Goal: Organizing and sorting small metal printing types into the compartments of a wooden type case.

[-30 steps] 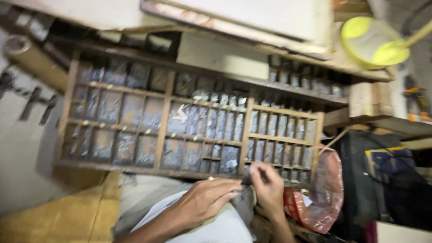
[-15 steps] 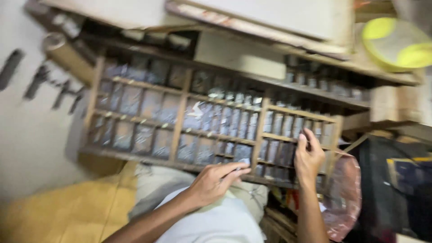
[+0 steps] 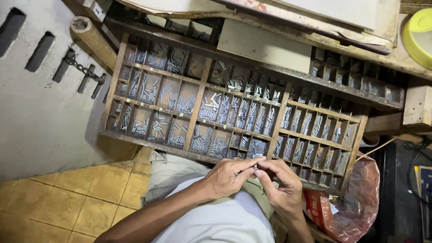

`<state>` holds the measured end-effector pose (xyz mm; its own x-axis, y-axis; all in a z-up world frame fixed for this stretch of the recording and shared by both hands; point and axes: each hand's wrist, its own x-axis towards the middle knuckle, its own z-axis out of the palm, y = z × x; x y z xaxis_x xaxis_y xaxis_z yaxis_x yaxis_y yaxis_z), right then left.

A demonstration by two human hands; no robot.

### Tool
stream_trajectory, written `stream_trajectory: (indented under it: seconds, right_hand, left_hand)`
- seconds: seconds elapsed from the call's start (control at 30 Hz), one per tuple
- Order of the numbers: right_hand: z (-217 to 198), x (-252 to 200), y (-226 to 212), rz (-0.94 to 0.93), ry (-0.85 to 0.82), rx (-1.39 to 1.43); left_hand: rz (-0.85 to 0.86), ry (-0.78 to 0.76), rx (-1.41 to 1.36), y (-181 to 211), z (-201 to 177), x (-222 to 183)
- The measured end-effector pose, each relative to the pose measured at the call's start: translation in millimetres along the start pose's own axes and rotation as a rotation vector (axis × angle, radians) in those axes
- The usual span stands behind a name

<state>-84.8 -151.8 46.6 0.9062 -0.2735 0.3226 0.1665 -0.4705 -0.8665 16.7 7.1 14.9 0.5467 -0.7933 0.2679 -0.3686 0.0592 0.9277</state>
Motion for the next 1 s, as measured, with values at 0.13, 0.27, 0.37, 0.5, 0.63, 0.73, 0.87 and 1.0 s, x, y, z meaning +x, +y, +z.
stream_trajectory:
  seconds: [0.13,0.27,0.37,0.5,0.63,0.73,0.87,1.0]
  right_hand:
    - [3,0,2,0.007,0.021,-0.005]
    - [6,-2,3,0.019,0.039,0.008]
    - [7,-2,5,0.002,0.035,0.007]
    - [13,-18,21,0.073,0.137,0.033]
    - [-11,-31,41,0.338,0.289,0.136]
    - [-49,-45,87,0.532,0.328,-0.249]
    - [-92,-63,170,0.421,0.546,-0.570]
    - [-86,-43,150,0.272,0.544,-0.586]
  left_hand:
    - [0.007,0.010,0.005,-3,1,-1]
    - [0.005,0.008,0.046,-13,5,-5]
    - [0.034,0.013,0.060,-17,8,-7]
    - [0.035,-0.009,0.025,-11,5,-5]
    - [-0.104,-0.057,-0.003,-4,3,0]
    - [-0.161,-0.065,0.007,-5,4,-2]
    - [-0.142,-0.044,-0.052,-3,7,0]
    - [-0.163,-0.018,-0.063,2,8,1]
